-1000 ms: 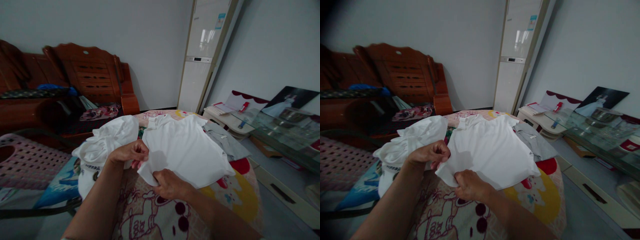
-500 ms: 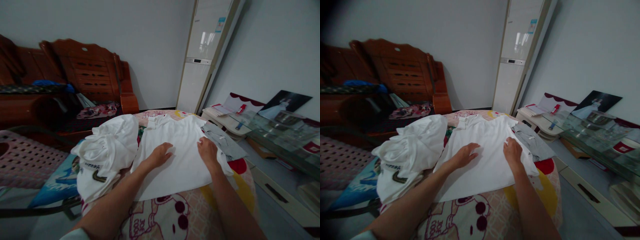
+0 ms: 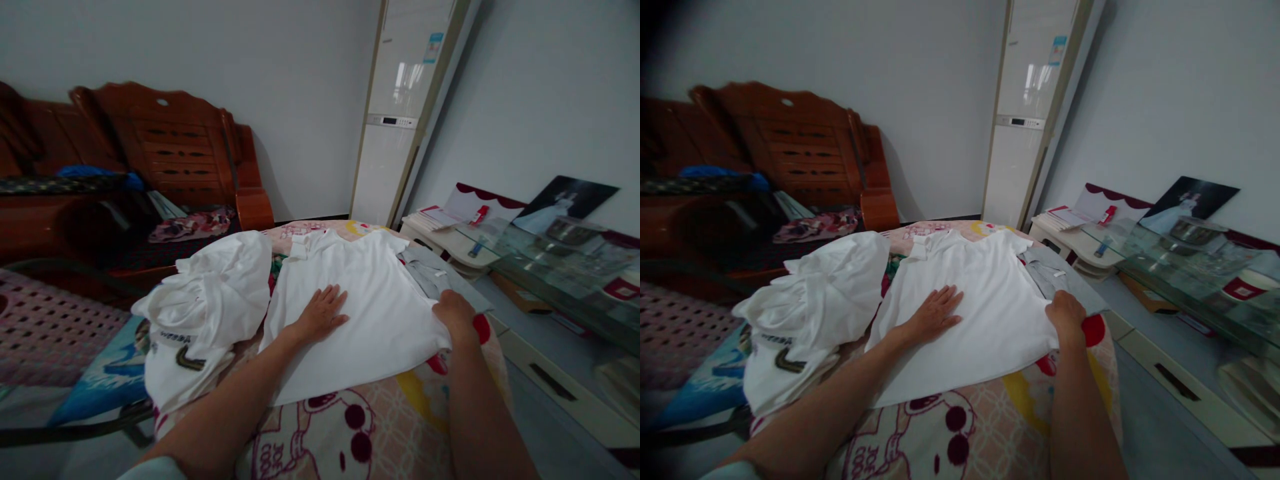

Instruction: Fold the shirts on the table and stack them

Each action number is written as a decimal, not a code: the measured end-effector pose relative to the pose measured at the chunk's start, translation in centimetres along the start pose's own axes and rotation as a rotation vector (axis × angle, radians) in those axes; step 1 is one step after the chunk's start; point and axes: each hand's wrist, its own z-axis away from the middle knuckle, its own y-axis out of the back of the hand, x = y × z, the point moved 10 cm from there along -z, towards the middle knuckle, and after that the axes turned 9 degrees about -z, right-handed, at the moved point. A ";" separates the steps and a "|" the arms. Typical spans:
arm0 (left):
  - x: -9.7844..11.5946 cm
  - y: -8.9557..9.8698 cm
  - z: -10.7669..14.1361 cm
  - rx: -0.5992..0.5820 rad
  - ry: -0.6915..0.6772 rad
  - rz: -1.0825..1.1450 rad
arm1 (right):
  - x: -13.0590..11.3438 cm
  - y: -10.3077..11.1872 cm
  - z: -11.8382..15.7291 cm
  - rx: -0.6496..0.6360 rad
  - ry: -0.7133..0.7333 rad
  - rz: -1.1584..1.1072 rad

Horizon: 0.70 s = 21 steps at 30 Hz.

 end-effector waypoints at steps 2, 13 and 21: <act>0.0 0.0 0.0 -0.011 0.005 0.003 | -0.5 1.1 0.4 0.068 -0.022 -0.061; 4.1 1.4 1.1 -0.047 -0.252 0.048 | 6.1 1.9 0.1 0.090 -0.231 -0.120; 5.2 1.1 1.5 -0.122 -0.332 0.061 | -0.7 3.8 1.2 0.190 0.026 -0.081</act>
